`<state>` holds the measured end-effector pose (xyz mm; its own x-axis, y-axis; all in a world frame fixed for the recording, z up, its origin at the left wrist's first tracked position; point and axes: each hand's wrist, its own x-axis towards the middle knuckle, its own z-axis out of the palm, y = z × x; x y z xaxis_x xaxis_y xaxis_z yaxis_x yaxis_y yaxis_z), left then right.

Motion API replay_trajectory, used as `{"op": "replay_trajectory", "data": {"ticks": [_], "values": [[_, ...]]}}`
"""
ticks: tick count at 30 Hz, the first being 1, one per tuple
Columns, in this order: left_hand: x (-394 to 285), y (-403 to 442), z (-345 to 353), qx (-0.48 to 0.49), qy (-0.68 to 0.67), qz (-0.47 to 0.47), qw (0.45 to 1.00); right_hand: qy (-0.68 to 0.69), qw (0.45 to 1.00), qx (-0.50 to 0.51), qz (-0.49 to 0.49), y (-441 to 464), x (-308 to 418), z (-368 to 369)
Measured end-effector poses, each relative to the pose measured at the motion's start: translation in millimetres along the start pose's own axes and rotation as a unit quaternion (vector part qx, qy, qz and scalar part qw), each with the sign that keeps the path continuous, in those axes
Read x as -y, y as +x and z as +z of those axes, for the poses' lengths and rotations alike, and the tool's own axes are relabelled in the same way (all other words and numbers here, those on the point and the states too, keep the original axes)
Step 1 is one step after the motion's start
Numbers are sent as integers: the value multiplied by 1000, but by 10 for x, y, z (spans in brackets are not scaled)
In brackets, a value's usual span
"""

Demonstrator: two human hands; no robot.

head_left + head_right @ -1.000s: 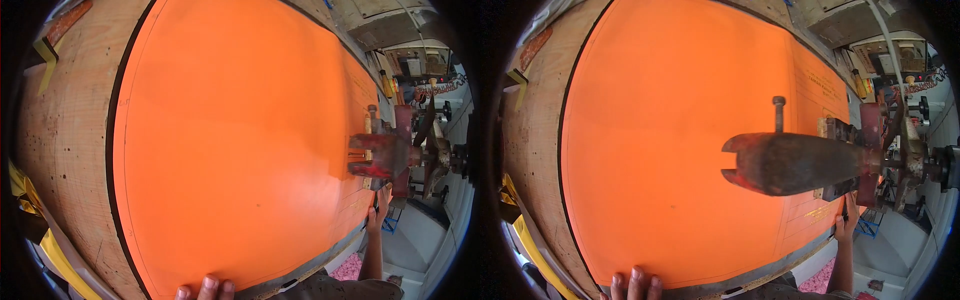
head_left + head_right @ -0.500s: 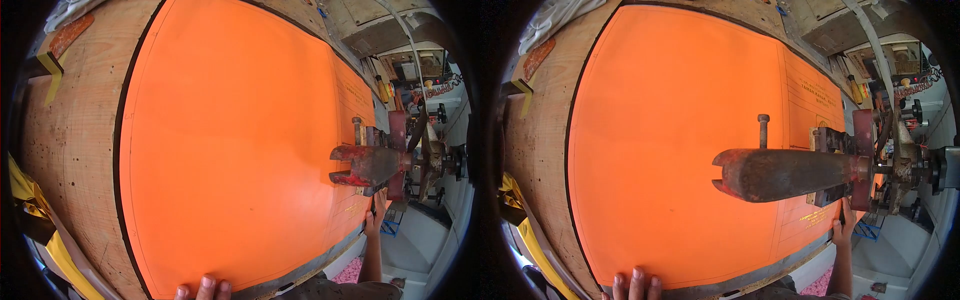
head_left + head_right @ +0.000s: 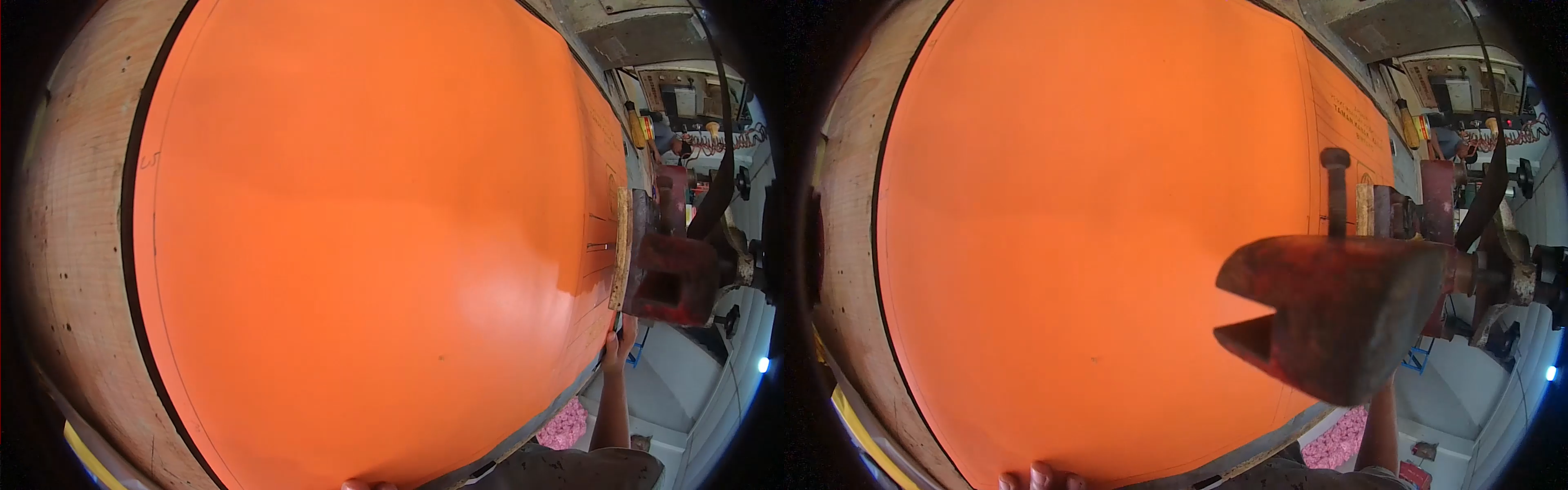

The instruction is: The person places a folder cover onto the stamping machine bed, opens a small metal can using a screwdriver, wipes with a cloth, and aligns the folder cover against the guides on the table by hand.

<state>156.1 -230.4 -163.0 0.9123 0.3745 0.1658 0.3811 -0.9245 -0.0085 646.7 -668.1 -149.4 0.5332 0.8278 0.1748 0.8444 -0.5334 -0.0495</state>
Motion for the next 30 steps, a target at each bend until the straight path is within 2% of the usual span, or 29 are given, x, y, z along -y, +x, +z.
{"op": "replay_trajectory", "data": {"ticks": [3,7,9,12,13,15,18,19,20,22,24,26,28,30], "values": [[-162,160,554,-249,64,-106,961,0,1000,-6,4,-144,-149,-16],[-210,208,552,-259,61,-132,955,28,999,16,36,-228,-211,-48],[-158,204,560,-260,67,-120,956,1,1000,13,28,-271,-265,-47],[-218,241,638,-293,84,-154,940,7,1000,-14,-19,-119,-107,41],[-222,184,482,-212,34,-148,965,17,999,-27,-40,4,30,89],[-257,32,38,-43,-63,-134,988,26,999,-24,-4,252,306,101],[-389,255,73,-98,-105,-228,963,48,998,1,37,517,643,62],[-299,323,348,-228,-81,-179,954,55,998,5,35,634,790,45],[-360,371,263,-205,-92,-225,948,64,997,7,32,718,864,38],[-355,436,266,-210,-86,-238,944,79,996,-23,24,673,778,91],[-432,503,87,-159,-103,-298,936,75,996,-42,-2,669,756,104],[-385,358,90,-84,-41,-241,966,97,994,-55,4,712,866,104],[-435,420,188,-147,-50,-261,953,113,991,-63,-17,790,902,97],[-394,407,160,-150,-50,-240,958,112,990,-83,-27,830,984,43]]}}
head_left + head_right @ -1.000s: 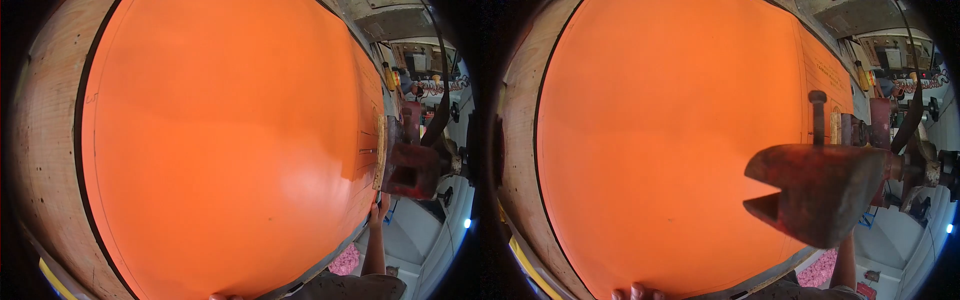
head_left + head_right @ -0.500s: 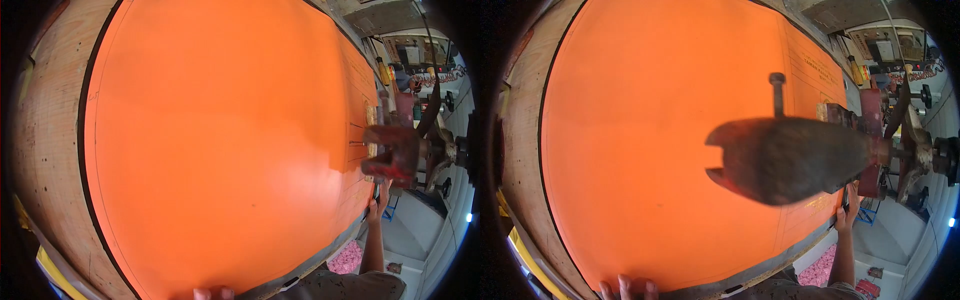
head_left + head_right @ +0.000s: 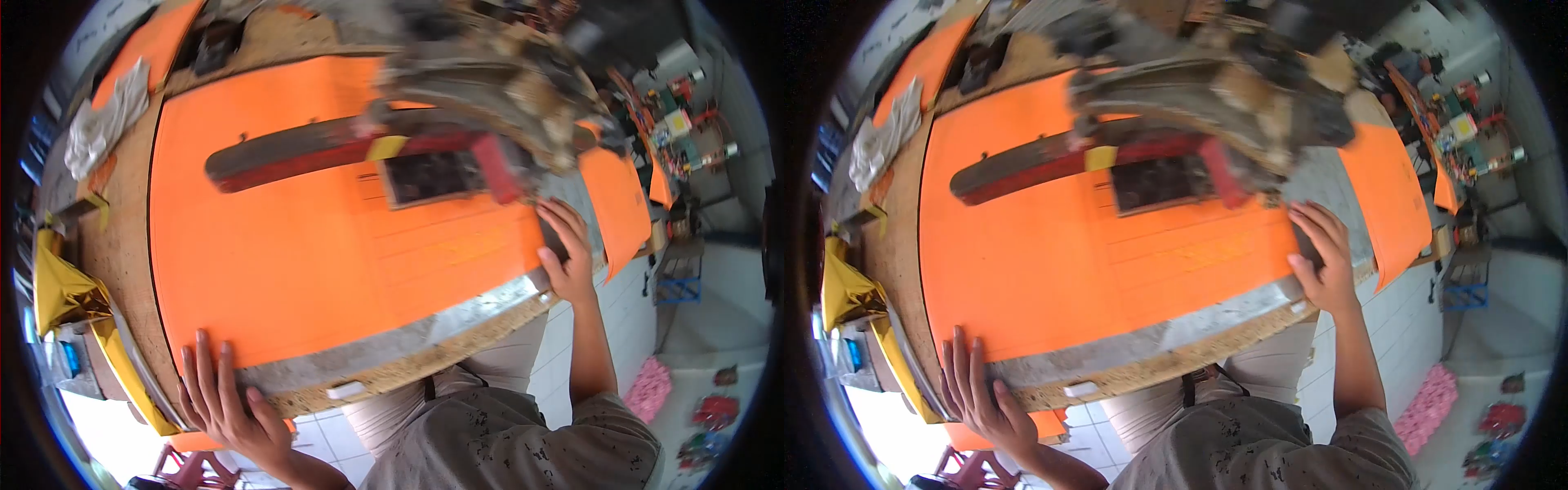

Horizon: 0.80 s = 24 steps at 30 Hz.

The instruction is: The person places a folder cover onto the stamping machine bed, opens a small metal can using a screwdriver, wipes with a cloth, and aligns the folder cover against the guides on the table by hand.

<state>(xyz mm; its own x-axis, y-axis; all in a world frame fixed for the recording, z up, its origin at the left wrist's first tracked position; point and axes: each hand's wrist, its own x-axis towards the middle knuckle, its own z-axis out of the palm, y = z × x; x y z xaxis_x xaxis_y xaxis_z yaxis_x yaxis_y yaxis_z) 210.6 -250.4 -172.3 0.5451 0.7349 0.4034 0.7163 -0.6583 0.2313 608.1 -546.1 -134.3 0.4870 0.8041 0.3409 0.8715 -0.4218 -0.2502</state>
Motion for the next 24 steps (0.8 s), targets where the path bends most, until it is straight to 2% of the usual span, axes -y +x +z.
{"op": "replay_trajectory", "data": {"ticks": [9,24], "values": [[76,-8,58,-41,-39,66,996,87,996,-19,-23,-109,-159,36],[203,4,139,-34,-112,72,991,112,991,-57,-56,-196,-307,187]]}}
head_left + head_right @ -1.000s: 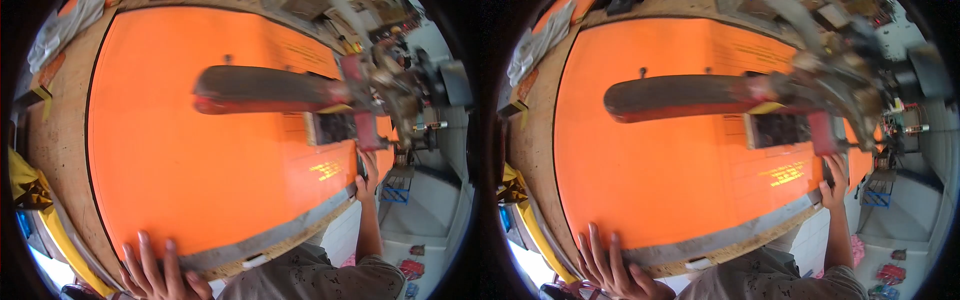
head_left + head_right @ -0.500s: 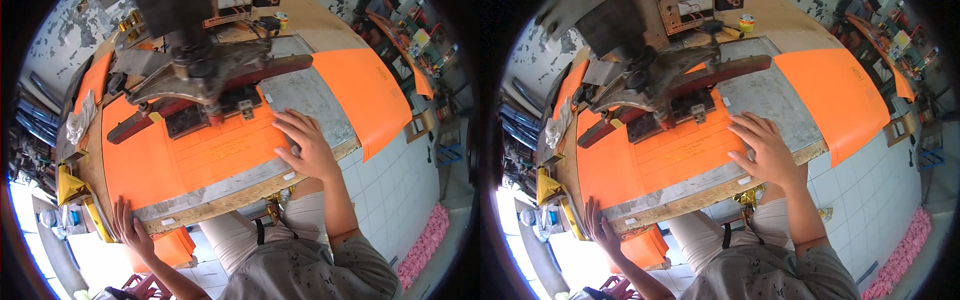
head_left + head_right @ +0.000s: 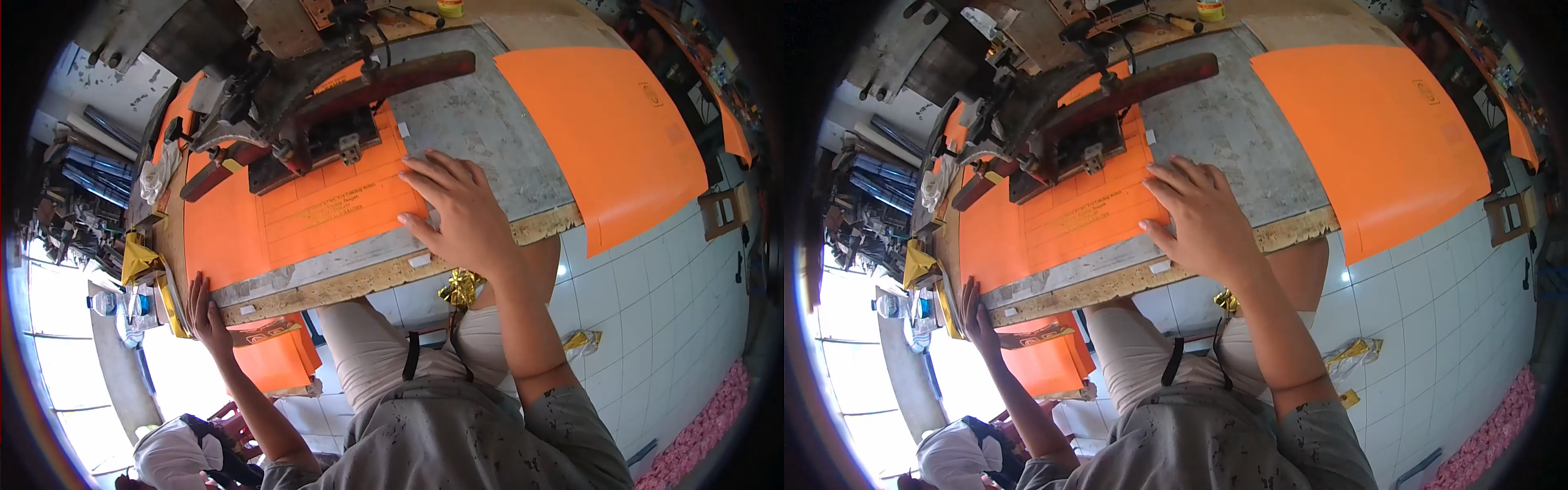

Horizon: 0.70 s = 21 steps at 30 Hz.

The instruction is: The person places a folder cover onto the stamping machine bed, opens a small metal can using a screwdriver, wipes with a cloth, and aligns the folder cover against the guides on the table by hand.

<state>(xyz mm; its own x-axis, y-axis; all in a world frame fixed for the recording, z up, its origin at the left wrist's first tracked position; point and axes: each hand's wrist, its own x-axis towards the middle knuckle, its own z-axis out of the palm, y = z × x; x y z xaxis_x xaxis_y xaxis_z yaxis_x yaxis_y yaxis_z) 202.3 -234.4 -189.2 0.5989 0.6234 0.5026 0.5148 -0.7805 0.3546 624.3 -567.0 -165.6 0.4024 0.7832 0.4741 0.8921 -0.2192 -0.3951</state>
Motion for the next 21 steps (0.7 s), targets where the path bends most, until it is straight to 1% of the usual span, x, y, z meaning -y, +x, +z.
{"op": "replay_trajectory", "data": {"ticks": [6,10,11,15,19,21], "values": [[-20,23,21,-8,-16,23,1000,0,1000,-16,0,-20,-16,26],[-88,31,26,-28,-20,22,999,14,1000,-24,5,-14,-12,15],[-107,29,29,-30,-38,20,999,14,1000,-25,5,-20,-14,19],[-79,-7,10,-23,0,5,1000,-1,1000,-7,12,3,21,-19],[-115,3,-5,-26,34,16,999,-3,1000,14,24,32,61,-58],[-149,8,-26,-17,35,1,999,-4,999,18,26,37,63,-55]]}}
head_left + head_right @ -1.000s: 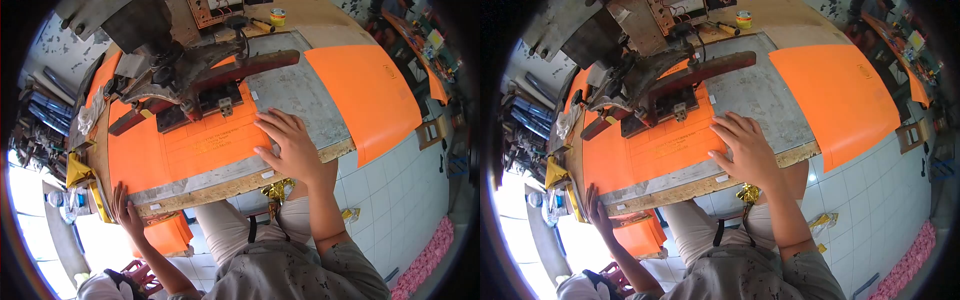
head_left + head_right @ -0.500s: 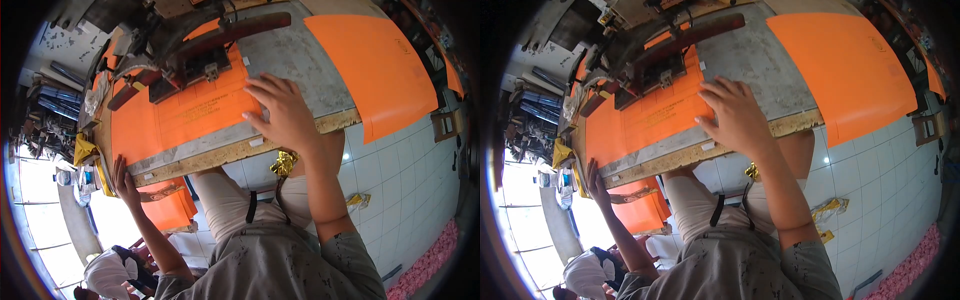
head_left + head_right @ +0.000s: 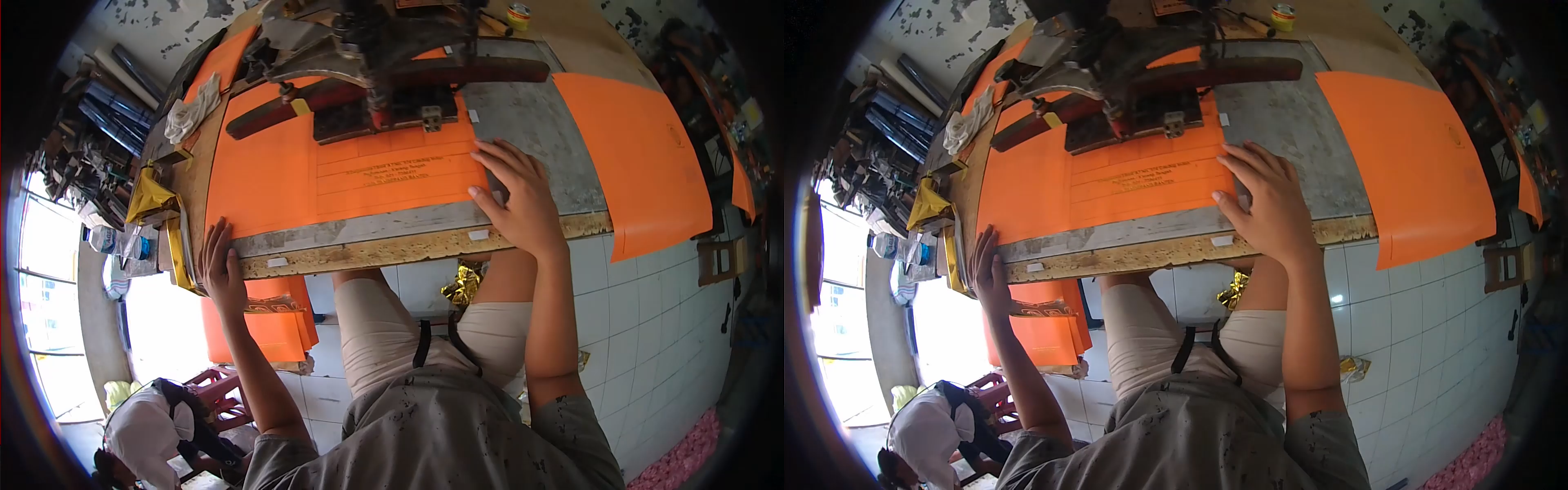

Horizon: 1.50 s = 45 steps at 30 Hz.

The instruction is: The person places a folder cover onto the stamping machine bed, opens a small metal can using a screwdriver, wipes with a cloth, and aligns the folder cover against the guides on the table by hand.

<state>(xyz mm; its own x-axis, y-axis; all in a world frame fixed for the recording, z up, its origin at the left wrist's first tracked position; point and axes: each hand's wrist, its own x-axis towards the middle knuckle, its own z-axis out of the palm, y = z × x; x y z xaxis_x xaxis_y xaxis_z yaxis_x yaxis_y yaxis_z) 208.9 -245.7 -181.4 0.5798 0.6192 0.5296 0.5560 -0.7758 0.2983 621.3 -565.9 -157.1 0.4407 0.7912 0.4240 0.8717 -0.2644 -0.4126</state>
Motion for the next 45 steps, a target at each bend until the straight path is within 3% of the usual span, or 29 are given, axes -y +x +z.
{"op": "replay_trajectory", "data": {"ticks": [5,8,13,17,24,33,40,45], "values": [[-192,169,-133,-9,81,48,996,-11,1000,9,15,-4,5,-9],[-429,368,-129,7,-23,46,999,-18,1000,5,14,50,35,-31],[-848,493,-103,74,-85,113,987,24,999,-13,28,96,14,-41],[-1111,430,57,88,-99,155,979,11,999,-22,-29,70,38,-32],[-1220,264,211,121,-89,148,978,-32,998,0,-53,28,13,10],[-1292,199,15,134,-121,134,974,19,998,13,-59,-136,94,-102],[-1401,608,86,145,-111,179,967,-13,997,48,-66,80,403,-181],[-1620,979,500,156,-73,189,967,-65,995,64,-46,499,588,205]]}}
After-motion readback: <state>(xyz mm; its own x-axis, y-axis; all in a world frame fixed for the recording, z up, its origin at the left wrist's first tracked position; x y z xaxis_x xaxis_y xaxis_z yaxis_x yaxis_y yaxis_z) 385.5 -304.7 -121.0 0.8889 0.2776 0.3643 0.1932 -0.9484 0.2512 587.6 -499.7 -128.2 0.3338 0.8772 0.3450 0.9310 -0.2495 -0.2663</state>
